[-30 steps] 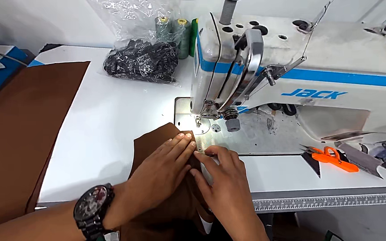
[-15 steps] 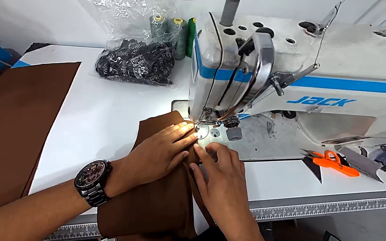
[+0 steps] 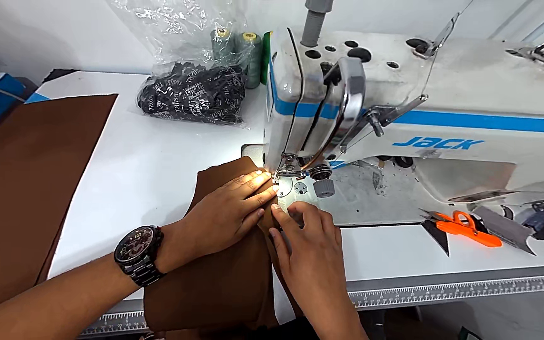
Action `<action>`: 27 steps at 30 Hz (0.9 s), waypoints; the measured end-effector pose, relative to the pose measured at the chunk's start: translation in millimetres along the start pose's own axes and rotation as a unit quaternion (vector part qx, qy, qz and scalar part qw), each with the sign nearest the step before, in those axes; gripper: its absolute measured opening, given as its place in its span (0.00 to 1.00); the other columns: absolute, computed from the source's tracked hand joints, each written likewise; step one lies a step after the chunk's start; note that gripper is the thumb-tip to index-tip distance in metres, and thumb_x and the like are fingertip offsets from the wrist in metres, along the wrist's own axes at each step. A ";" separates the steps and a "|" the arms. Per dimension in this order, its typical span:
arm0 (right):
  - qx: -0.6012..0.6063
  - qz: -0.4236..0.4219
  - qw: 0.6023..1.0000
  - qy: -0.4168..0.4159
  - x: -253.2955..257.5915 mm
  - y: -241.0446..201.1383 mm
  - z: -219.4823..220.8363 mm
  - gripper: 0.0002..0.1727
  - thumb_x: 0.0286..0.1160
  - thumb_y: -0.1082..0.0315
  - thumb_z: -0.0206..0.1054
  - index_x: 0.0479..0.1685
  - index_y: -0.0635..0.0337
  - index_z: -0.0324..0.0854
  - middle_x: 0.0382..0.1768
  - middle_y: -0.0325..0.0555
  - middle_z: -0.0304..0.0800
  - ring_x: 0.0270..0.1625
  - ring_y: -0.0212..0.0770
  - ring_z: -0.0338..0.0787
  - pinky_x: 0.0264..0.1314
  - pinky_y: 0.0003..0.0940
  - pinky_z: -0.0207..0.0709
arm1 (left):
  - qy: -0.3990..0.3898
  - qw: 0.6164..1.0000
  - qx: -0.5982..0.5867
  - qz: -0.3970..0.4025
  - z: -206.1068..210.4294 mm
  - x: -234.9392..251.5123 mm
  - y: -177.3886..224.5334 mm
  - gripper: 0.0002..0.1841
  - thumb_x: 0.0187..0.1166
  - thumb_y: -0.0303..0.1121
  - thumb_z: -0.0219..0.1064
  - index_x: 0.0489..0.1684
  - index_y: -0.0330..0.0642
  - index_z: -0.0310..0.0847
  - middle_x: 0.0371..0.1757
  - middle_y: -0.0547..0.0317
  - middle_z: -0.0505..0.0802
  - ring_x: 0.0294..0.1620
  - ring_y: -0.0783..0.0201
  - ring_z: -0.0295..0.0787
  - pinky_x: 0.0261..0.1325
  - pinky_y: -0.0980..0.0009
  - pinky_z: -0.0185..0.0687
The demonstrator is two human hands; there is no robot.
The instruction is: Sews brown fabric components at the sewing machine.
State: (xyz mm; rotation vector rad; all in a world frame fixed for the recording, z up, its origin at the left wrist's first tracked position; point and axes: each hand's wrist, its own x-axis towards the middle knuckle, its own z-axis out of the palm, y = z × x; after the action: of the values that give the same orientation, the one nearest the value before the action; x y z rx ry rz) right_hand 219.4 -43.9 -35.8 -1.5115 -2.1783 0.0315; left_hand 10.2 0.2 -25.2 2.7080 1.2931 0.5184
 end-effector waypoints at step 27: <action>0.198 -0.231 0.953 -0.010 -204.8 -51.6 -204.4 0.11 0.74 0.55 0.76 0.33 0.50 0.87 0.34 0.37 0.92 0.52 0.38 0.90 0.62 0.33 0.79 | 0.302 0.937 -0.061 0.167 -56.8 -162.8 231.1 0.07 0.85 0.27 0.62 0.48 0.47 0.87 0.48 0.60 0.93 0.61 0.60 0.87 0.78 0.51 0.73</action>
State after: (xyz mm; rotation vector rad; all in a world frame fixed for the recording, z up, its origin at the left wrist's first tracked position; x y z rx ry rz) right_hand 311.3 -296.7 82.8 -0.7687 -2.3130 0.3086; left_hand 66.2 -275.4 38.6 2.7672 0.8243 1.5046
